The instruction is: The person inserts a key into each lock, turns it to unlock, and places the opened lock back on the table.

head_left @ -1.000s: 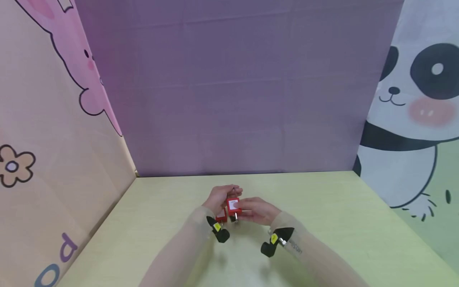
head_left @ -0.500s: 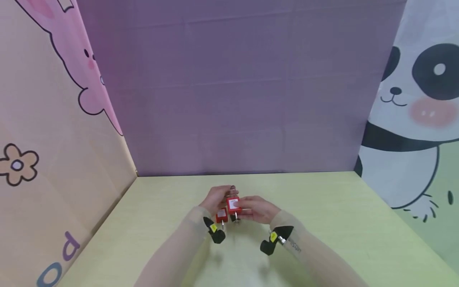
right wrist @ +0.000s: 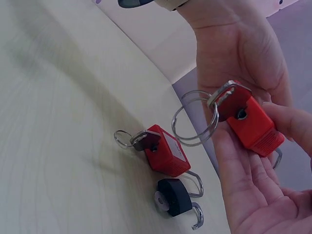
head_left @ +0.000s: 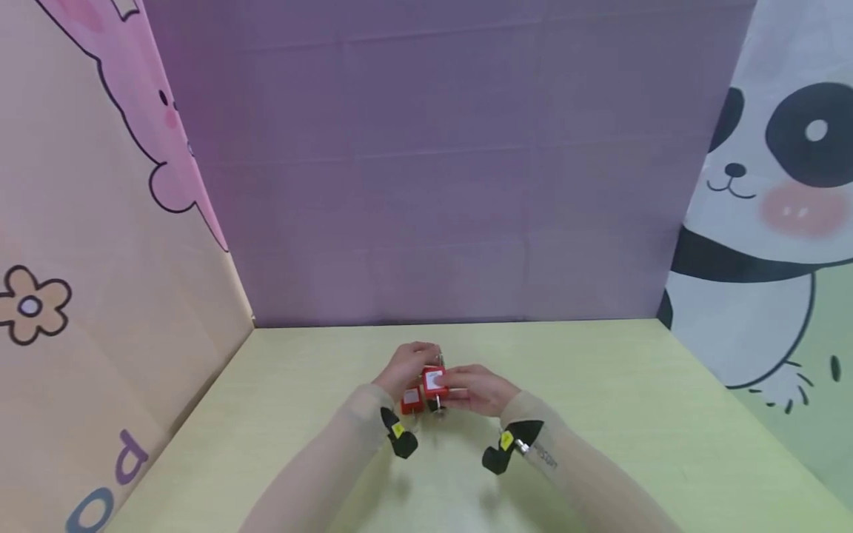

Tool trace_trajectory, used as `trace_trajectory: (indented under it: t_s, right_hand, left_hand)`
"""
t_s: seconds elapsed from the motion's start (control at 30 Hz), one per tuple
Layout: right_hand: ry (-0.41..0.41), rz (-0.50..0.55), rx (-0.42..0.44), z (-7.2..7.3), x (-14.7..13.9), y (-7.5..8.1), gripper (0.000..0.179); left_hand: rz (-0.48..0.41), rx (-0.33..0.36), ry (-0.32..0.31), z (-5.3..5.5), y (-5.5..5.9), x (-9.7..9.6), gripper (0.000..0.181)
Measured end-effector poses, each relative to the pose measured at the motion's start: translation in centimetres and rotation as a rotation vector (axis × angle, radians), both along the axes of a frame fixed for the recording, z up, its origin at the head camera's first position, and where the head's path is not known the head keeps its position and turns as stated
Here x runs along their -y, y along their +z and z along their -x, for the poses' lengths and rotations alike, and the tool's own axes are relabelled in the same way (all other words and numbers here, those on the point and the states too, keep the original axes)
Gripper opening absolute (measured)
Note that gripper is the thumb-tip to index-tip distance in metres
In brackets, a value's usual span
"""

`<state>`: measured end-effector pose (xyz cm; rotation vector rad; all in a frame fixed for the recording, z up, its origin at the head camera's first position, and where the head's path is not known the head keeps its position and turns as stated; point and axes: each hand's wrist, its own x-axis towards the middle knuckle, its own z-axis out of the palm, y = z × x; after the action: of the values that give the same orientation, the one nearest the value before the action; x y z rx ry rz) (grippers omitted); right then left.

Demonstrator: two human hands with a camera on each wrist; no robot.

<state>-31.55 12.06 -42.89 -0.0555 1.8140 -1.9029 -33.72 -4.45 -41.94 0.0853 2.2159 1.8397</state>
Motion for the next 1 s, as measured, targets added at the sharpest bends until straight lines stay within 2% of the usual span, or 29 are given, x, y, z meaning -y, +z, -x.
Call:
trace_trajectory:
  t_s: [0.13, 0.3, 0.47, 0.63, 0.83, 1.0]
  right_hand:
    - [0.006, 0.006, -0.008, -0.03, 0.13, 0.08, 0.051]
    - [0.005, 0.023, -0.018, -0.08, 0.17, 0.16, 0.047]
    - [0.017, 0.033, -0.01, -0.07, 0.3, 0.12, 0.048]
    - [0.005, 0.054, -0.014, -0.03, 0.3, 0.09, 0.046]
    - [0.013, 0.067, -0.042, -0.01, 0.11, 0.06, 0.042]
    - [0.022, 0.057, -0.051, -0.06, -0.04, -0.01, 0.045]
  left_hand:
    - [-0.053, -0.05, -0.017, 0.11, 0.04, -0.24, 0.047]
    - [-0.132, -0.053, -0.042, 0.35, -0.08, 0.18, 0.046]
    - [-0.191, -0.057, -0.109, 0.61, -0.09, 0.52, 0.044]
    - [-0.226, -0.081, -0.145, 0.59, 0.19, 0.32, 0.041]
    - [-0.279, -0.072, -0.147, 0.64, 0.17, 0.17, 0.038]
    - [-0.266, -0.065, -0.16, 0.73, -0.23, 0.69, 0.041]
